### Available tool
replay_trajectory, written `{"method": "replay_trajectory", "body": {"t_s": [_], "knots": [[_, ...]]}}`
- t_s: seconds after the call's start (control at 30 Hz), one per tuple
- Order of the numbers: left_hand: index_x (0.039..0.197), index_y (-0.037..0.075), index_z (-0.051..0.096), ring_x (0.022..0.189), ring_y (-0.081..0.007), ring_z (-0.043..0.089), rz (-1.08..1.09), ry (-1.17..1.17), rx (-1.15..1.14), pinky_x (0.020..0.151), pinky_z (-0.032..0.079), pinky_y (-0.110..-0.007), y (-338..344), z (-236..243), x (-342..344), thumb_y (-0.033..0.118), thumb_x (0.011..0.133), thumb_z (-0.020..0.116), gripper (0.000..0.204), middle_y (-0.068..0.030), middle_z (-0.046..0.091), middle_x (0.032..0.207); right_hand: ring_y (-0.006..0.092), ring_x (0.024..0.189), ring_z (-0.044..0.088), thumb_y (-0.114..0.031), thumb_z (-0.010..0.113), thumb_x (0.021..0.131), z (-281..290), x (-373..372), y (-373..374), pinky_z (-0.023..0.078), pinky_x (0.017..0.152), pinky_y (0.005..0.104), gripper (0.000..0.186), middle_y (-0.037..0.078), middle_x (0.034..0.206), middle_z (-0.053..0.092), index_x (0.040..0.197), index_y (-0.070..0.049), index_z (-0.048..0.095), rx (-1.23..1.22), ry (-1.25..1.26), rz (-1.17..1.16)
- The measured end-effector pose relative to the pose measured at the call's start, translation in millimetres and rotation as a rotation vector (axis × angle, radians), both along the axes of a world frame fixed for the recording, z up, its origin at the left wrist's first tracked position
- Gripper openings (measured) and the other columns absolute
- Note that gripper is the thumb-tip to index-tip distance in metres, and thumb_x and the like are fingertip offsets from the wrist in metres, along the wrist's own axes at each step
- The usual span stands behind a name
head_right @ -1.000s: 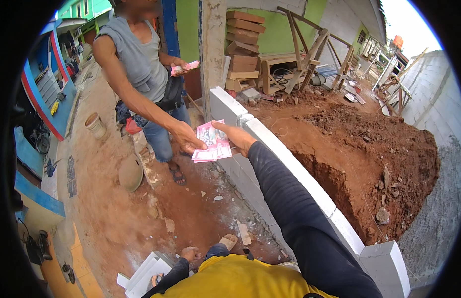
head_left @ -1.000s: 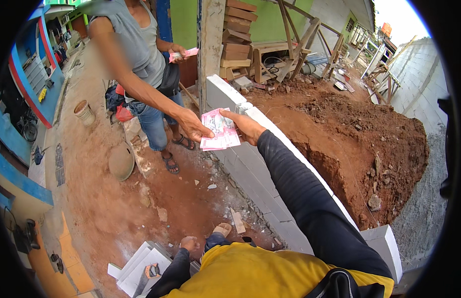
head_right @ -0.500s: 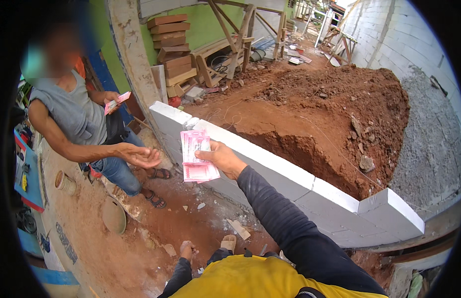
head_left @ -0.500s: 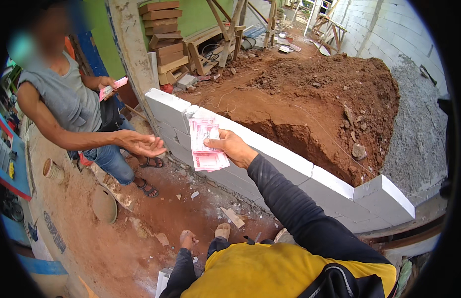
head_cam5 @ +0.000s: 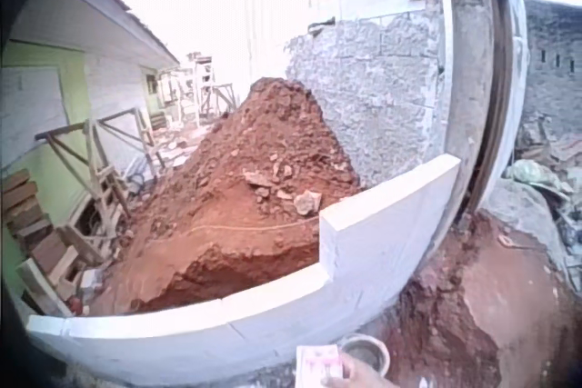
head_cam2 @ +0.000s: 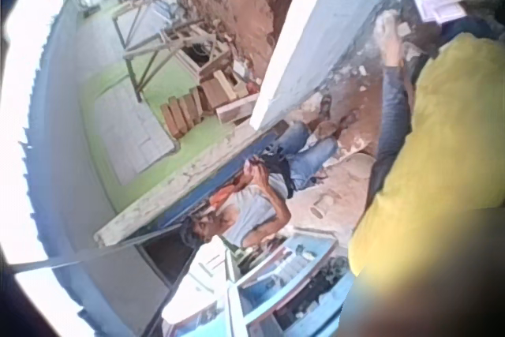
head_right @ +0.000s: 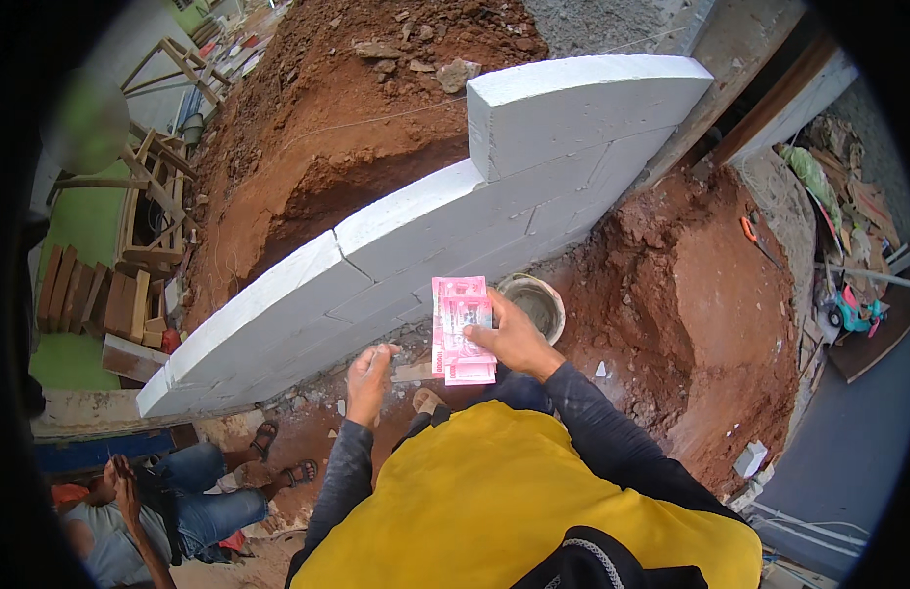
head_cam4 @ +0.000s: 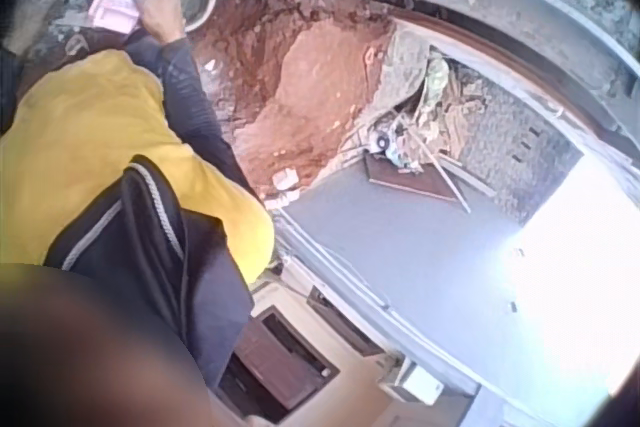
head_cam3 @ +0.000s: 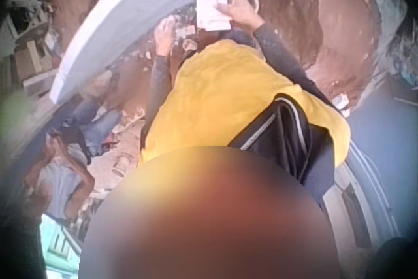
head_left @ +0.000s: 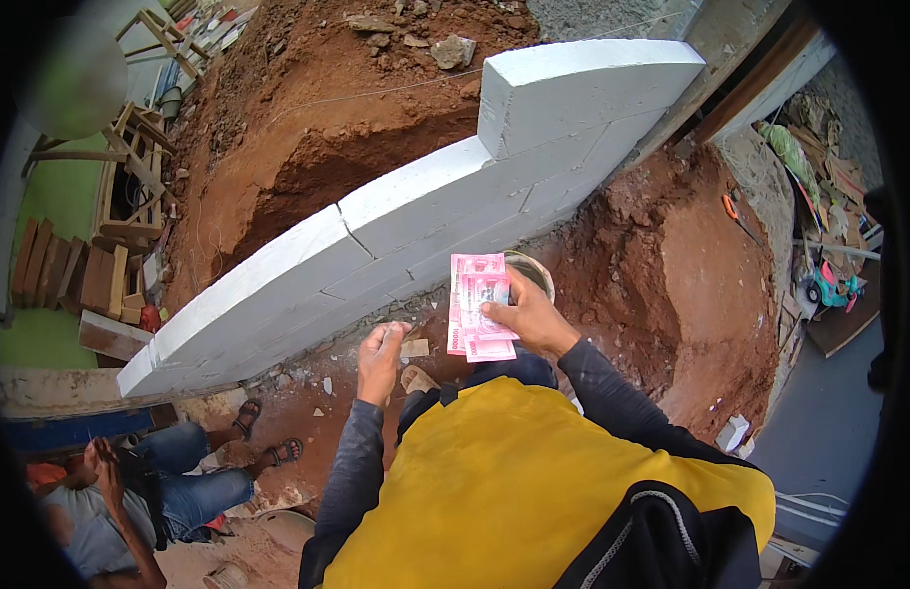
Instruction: The person mixes cement in a bucket, adds water, and applies mortar to a low wall. They place white blocks along the wall, tap them into position with a hammer, and continue laying additional blocks.
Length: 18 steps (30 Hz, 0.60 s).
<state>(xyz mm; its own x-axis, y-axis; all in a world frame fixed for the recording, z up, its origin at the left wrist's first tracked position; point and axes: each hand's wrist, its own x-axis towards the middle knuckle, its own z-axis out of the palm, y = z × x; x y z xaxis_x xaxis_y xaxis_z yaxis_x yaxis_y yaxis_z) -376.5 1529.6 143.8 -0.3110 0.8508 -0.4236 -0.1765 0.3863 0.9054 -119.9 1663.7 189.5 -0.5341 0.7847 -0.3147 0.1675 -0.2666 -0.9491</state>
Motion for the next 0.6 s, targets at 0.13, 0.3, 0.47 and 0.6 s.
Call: {"method": "replay_trajectory", "body": {"t_s": [0.13, 0.3, 0.47, 0.6], "knots": [[0.128, 0.0, 0.067, 0.087, -0.0098, 0.068, -0.189, -0.425, 0.124, 0.076, 0.055, -0.025, 75.7, 40.1, 81.0, 0.038, 0.108, 0.064, 0.043, -0.0029, 0.072, 0.105, 0.0203, 0.123, 0.063, -0.009, 0.076, 0.094, 18.0, 16.7, 8.2, 0.053, 0.103, 0.0346, 0.075, 0.014, 0.138, 0.064, 0.16, -0.002, 0.041, 0.271, -0.049, -0.057], [0.129, -0.003, 0.066, 0.097, -0.0151, 0.074, -0.115, -0.459, 0.139, 0.083, 0.06, -0.03, 113.5, 71.7, 109.1, 0.033, 0.107, 0.066, 0.042, -0.0088, 0.074, 0.112, 0.0221, 0.093, 0.068, -0.027, 0.082, 0.091, 45.7, 35.2, 40.1, 0.056, 0.084, 0.0364, 0.073, 0.014, 0.113, 0.07, 0.152, -0.003, 0.049, 0.313, -0.194, -0.119], [0.123, -0.003, 0.067, 0.095, -0.0138, 0.074, -0.075, -0.3, 0.204, 0.081, 0.059, -0.029, 127.9, 84.2, 118.1, 0.031, 0.107, 0.067, 0.038, -0.0083, 0.075, 0.111, 0.0108, 0.074, 0.063, -0.028, 0.086, 0.09, 45.8, 40.9, 54.4, 0.053, 0.066, 0.0291, 0.038, 0.005, 0.088, 0.07, 0.111, -0.001, 0.068, 0.234, -0.094, -0.201], [0.122, -0.003, 0.068, 0.094, -0.0162, 0.074, -0.057, -0.465, 0.262, 0.084, 0.06, -0.03, 130.4, 78.7, 117.9, 0.024, 0.107, 0.065, 0.032, -0.0092, 0.075, 0.109, 0.0056, 0.075, 0.063, -0.02, 0.077, 0.099, 32.0, 33.8, 57.1, 0.052, 0.067, 0.026, 0.021, 0.001, 0.086, 0.072, 0.099, 0.001, 0.071, 0.059, 0.086, -0.212]]}}
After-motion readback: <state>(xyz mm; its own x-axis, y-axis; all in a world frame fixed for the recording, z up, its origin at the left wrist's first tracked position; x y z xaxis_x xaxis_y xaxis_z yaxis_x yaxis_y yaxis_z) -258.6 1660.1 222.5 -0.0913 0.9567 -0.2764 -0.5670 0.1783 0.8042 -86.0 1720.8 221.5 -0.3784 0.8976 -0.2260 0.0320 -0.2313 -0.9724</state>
